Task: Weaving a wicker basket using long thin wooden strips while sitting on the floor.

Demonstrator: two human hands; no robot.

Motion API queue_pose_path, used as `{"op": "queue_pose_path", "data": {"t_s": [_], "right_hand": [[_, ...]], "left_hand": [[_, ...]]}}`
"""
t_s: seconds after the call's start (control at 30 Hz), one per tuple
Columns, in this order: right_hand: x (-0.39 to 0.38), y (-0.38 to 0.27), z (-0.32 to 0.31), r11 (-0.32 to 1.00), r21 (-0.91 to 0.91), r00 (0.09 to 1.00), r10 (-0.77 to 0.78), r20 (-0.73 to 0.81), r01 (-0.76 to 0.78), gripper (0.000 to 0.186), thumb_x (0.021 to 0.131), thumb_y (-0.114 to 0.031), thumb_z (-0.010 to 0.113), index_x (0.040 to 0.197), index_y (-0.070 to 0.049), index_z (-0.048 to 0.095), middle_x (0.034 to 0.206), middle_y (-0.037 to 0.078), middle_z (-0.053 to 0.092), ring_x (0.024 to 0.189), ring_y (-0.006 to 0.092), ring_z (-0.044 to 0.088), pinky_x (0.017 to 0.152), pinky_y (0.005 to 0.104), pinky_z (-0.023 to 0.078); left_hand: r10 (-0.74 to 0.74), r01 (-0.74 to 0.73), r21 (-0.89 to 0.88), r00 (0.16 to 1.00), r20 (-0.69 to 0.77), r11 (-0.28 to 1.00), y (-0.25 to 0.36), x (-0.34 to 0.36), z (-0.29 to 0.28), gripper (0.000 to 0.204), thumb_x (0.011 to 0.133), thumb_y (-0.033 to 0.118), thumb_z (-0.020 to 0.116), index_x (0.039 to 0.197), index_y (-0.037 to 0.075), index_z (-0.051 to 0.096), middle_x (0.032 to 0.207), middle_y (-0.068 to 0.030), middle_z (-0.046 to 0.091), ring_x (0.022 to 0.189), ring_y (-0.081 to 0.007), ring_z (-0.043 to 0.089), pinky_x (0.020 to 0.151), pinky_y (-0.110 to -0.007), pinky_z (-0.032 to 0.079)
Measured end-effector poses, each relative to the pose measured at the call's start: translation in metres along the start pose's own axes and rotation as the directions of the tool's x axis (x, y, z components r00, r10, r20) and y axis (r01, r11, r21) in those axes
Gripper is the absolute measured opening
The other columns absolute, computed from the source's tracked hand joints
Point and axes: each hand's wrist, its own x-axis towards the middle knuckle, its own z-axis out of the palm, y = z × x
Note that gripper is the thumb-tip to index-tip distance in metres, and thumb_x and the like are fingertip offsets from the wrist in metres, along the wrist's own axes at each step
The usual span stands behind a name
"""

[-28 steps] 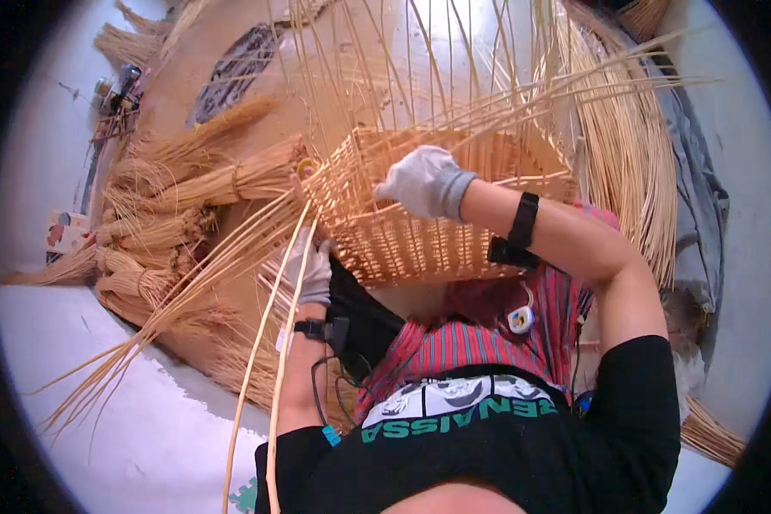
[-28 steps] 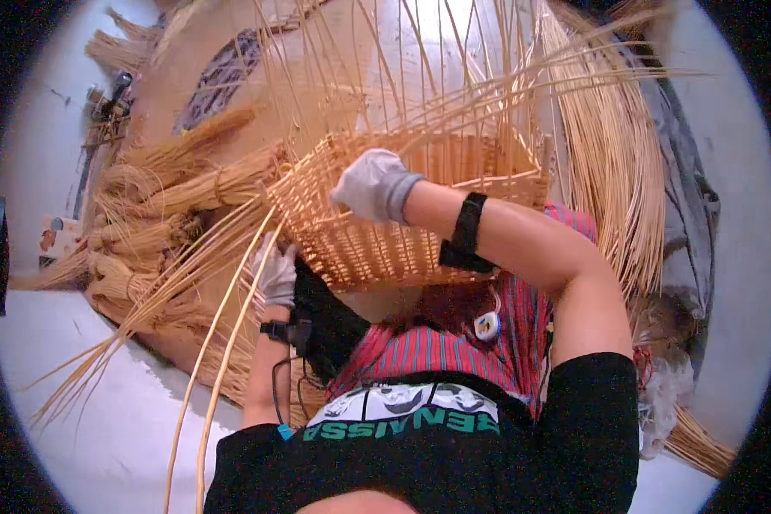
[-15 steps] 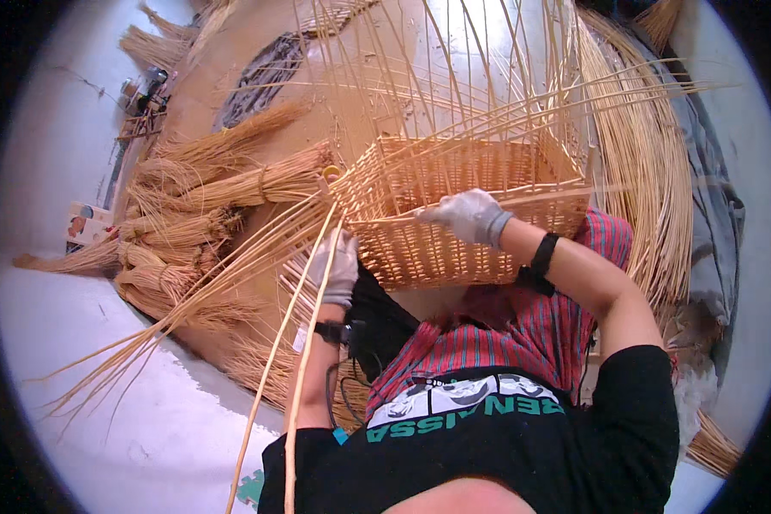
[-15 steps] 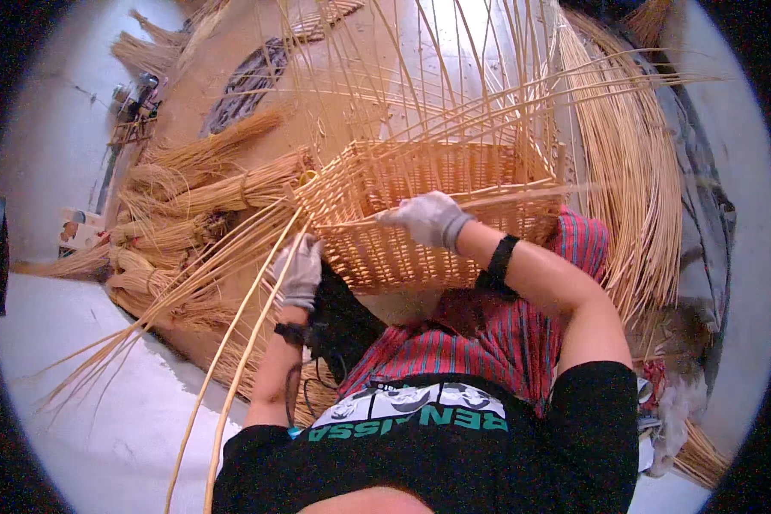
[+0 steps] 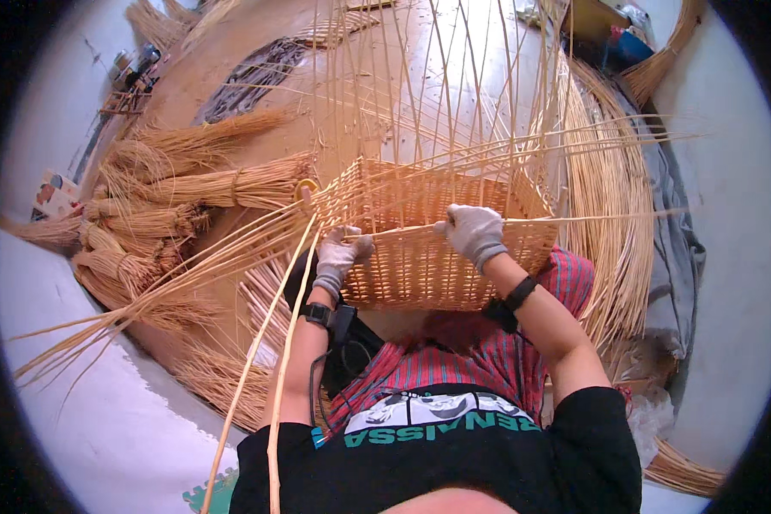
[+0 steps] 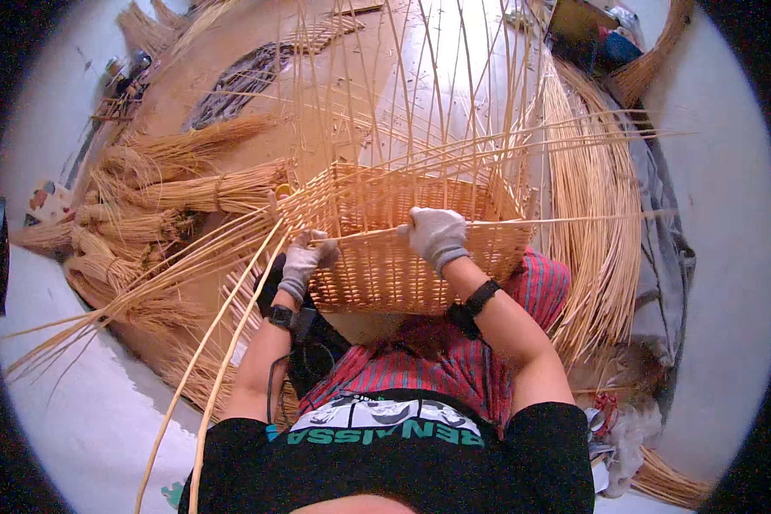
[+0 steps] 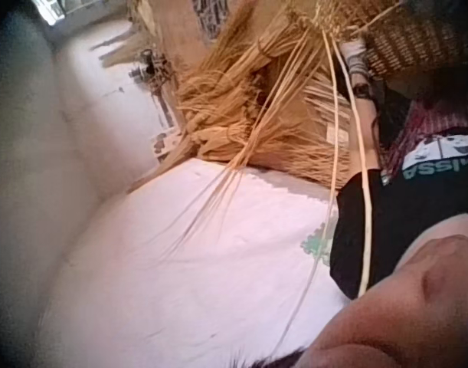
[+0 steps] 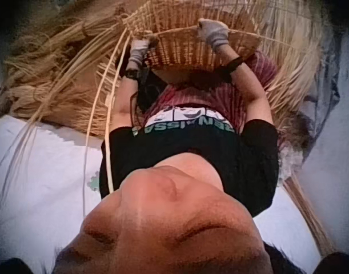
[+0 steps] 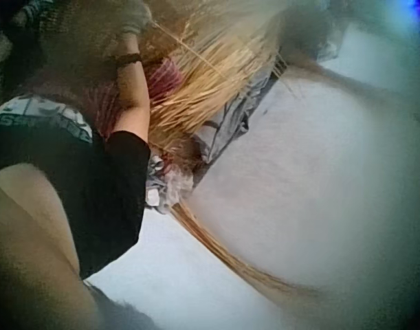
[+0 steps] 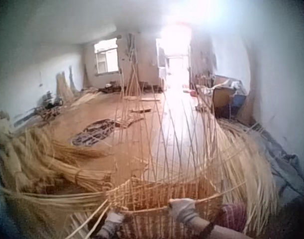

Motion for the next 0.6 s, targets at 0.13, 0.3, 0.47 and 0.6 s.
{"op": "queue_pose_path", "data": {"t_s": [0.13,0.3,0.47,0.6], "right_hand": [[0.002,-0.008,-0.003,0.999,-0.027,0.999,0.023,0.035,-0.022,0.038,0.091,-0.050,0.060,0.088,-0.014,0.070,0.082,0.012,0.071,0.080,0.0334,0.069,0.070,0.0467,0.052],[-0.052,-0.071,-0.038,0.943,-0.292,0.976,-0.193,-0.102,0.156,0.016,0.083,-0.028,0.065,0.084,-0.012,0.068,0.071,0.010,0.069,0.061,0.0245,0.070,0.050,0.0450,0.052],[-0.055,-0.082,-0.049,0.932,-0.319,0.949,-0.241,-0.202,0.169,0.015,0.081,-0.021,0.062,0.070,-0.011,0.064,0.069,0.011,0.067,0.062,0.0276,0.070,0.049,0.0412,0.051],[-0.018,-0.006,-0.016,0.989,0.087,0.990,-0.124,0.061,0.118,0.023,0.087,-0.034,0.065,0.090,-0.013,0.071,0.087,0.011,0.073,0.080,0.0268,0.072,0.068,0.0405,0.056]], "left_hand": [[0.016,-0.013,0.029,0.994,-0.111,0.999,0.001,0.002,0.009,0.033,0.076,0.008,0.086,0.097,0.005,0.061,0.080,-0.0098,0.069,0.068,-0.0189,0.069,0.060,-0.034,0.060],[0.106,-0.076,0.195,0.983,-0.151,0.978,-0.001,0.000,0.011,0.036,0.075,0.011,0.087,0.096,0.003,0.059,0.080,-0.0106,0.068,0.068,-0.0162,0.068,0.060,-0.028,0.057],[0.116,-0.098,0.169,0.988,-0.101,0.981,-0.012,0.004,0.004,0.037,0.079,0.016,0.085,0.100,0.004,0.058,0.078,-0.0092,0.069,0.067,-0.0165,0.067,0.058,-0.029,0.056],[0.372,-0.235,0.656,0.925,-0.075,0.717,-0.001,-0.007,0.011,0.028,0.088,0.016,0.075,0.103,0.003,0.055,0.075,-0.0086,0.068,0.060,-0.0154,0.065,0.055,-0.030,0.054]]}}
